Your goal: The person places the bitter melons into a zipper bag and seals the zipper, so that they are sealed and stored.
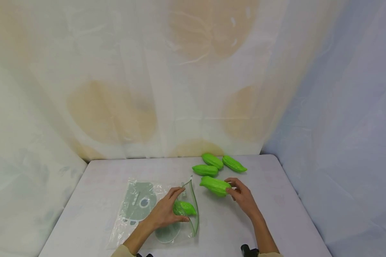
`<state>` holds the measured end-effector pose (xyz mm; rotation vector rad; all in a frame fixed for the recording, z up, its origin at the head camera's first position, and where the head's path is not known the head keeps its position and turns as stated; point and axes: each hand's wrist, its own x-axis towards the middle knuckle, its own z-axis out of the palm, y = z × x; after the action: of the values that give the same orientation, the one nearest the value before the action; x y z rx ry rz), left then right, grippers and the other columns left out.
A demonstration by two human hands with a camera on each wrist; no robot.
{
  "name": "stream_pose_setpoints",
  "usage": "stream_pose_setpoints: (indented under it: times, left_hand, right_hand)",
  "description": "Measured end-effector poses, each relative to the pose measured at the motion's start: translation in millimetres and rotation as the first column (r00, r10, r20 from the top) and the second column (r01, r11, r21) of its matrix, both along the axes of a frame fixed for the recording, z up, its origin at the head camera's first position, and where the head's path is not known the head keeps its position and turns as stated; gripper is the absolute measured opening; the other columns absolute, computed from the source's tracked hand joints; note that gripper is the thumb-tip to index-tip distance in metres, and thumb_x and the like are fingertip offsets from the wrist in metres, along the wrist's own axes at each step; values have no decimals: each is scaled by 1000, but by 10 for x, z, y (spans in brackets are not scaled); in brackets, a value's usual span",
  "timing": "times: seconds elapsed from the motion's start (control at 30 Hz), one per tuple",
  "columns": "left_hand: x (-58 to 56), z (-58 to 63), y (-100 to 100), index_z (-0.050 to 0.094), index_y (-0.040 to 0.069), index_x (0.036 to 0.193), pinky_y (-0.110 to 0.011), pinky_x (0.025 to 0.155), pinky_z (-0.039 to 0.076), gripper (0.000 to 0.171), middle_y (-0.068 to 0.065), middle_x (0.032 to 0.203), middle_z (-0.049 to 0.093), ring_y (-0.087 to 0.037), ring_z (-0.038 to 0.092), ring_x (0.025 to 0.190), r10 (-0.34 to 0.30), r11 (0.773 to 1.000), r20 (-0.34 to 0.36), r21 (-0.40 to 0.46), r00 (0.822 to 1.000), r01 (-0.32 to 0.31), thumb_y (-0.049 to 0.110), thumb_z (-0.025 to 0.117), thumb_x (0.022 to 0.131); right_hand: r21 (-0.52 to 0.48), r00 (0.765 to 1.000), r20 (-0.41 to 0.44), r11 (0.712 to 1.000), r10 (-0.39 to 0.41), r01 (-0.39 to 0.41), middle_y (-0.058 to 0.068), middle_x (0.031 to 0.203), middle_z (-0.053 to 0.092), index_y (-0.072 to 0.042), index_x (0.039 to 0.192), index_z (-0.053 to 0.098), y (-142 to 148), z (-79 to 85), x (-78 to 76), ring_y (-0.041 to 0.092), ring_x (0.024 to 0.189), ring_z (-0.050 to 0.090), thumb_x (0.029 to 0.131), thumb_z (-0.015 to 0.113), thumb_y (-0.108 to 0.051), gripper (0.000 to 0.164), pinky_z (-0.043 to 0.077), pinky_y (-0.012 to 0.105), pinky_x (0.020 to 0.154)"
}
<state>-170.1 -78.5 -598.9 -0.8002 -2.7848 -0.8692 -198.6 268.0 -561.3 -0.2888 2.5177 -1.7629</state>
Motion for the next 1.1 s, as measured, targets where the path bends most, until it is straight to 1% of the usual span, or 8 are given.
stream_pose_setpoints:
  times: [0.1,0.27,0.47,0.6,0.77,0.83,0.97,1.1]
  left_hand:
    - [-2,6,3,33,22,157,-43,95,53,113,2,152,39,-26,58,124,4,1000,12,-3,1000,-3,82,69,68]
    - [-2,10,4,34,19,157,-43,95,53,114,2,152,39,-26,58,124,3,1000,21,-3,1000,-3,82,69,68]
    - [0,14,2,32,22,157,-43,94,54,113,0,152,39,-27,58,123,2,1000,6,-3,1000,-2,81,69,68]
    - [1,15,2,32,23,157,-43,94,54,113,0,152,39,-27,58,123,3,1000,2,-3,1000,-3,82,68,68]
    - [3,21,1,32,23,157,-43,94,54,112,2,153,38,-25,57,125,2,1000,16,0,1000,-2,82,69,68]
    - [4,23,2,33,23,157,-42,95,53,112,2,153,38,-24,57,125,1,1000,21,1,1000,-1,81,69,68]
    - [6,29,1,32,23,157,-42,95,53,112,2,153,37,-24,57,126,1,1000,30,-1,1000,-1,81,69,68]
    - [3,31,1,31,24,157,-42,96,53,113,3,154,37,-24,57,126,0,1000,34,-2,999,0,81,69,68]
  right_hand:
    - [15,1000,12,1000,8,-9,12,113,60,-23,128,60,-8,4,6,13,65,50,99,64,-28,29,43,27,51]
    - [22,1000,26,1000,13,-13,12,113,60,-24,127,61,-23,11,11,14,65,50,99,64,-28,28,43,27,51]
    - [39,999,14,998,46,-47,12,116,62,-23,127,61,-51,10,15,16,63,51,99,65,-28,29,44,28,51]
    - [61,998,6,996,67,-67,10,121,63,-23,128,63,-70,-5,15,21,64,53,98,67,-28,31,46,28,53]
    - [67,996,-2,994,91,-91,12,124,62,-21,129,62,-89,-23,17,36,70,57,97,67,-26,33,48,31,57]
    - [70,995,1,993,99,-99,10,126,62,-22,129,62,-98,-22,20,43,75,57,97,67,-26,33,49,32,58]
    - [82,994,13,991,107,-107,7,127,61,-24,129,62,-111,-10,24,47,81,58,97,68,-27,32,50,34,60]
    - [84,992,22,988,126,-128,7,128,61,-21,129,63,-123,-2,22,43,83,59,96,68,-26,34,51,37,62]
